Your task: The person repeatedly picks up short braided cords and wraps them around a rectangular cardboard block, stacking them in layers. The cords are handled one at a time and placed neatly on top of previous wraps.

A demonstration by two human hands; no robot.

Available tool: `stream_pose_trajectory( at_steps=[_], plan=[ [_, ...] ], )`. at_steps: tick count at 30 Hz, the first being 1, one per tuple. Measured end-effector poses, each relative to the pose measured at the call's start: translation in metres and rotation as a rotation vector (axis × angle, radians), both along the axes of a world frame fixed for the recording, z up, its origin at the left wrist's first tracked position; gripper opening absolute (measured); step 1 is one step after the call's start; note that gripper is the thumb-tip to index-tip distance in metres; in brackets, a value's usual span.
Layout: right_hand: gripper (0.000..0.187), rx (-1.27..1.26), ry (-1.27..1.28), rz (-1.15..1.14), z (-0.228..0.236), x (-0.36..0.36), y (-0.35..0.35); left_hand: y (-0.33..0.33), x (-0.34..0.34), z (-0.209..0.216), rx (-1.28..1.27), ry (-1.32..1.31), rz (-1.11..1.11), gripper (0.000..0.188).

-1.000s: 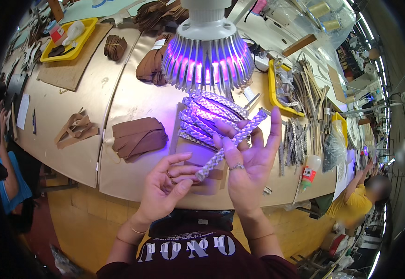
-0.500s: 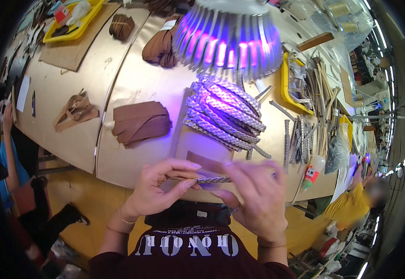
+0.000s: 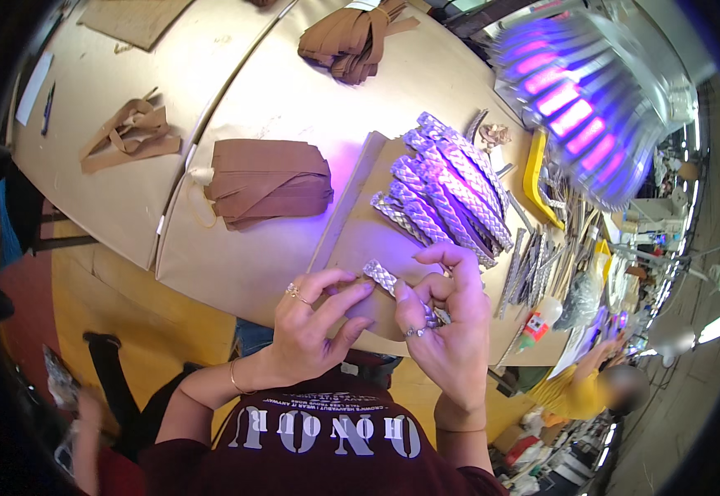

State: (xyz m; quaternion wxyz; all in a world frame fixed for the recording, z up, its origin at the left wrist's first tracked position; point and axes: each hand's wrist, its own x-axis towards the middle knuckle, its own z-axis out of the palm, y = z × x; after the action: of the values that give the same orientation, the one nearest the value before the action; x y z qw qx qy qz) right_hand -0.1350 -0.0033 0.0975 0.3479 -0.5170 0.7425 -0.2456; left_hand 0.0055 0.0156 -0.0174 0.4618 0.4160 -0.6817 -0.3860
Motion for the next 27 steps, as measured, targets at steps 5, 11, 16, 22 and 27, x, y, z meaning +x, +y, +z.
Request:
stream_pose_trajectory(
  at_steps=[5, 11, 16, 22, 27],
  plan=[
    [0.030, -0.026, 0.058, -0.018, -0.004, 0.008, -0.004, 0.000, -0.002, -0.004, 0.003, 0.057, 0.010, 0.045],
    [0.033, 0.055, 0.035, -0.085, 0.000, 0.018, -0.006, 0.001, -0.002, -0.006, -0.025, 0.044, 0.028, 0.044],
    [0.033, 0.079, 0.011, -0.133, 0.002, 0.024, -0.009, -0.001, -0.001, -0.007, -0.043, 0.019, 0.020, 0.042],
    [0.032, 0.077, 0.009, -0.129, 0.000, 0.025, -0.007, 0.001, 0.002, -0.006, -0.045, 0.019, -0.005, 0.043],
    [0.034, 0.088, 0.012, -0.141, -0.001, 0.024, -0.006, 0.002, 0.003, -0.005, -0.045, 0.007, -0.008, 0.045]
  ],
)
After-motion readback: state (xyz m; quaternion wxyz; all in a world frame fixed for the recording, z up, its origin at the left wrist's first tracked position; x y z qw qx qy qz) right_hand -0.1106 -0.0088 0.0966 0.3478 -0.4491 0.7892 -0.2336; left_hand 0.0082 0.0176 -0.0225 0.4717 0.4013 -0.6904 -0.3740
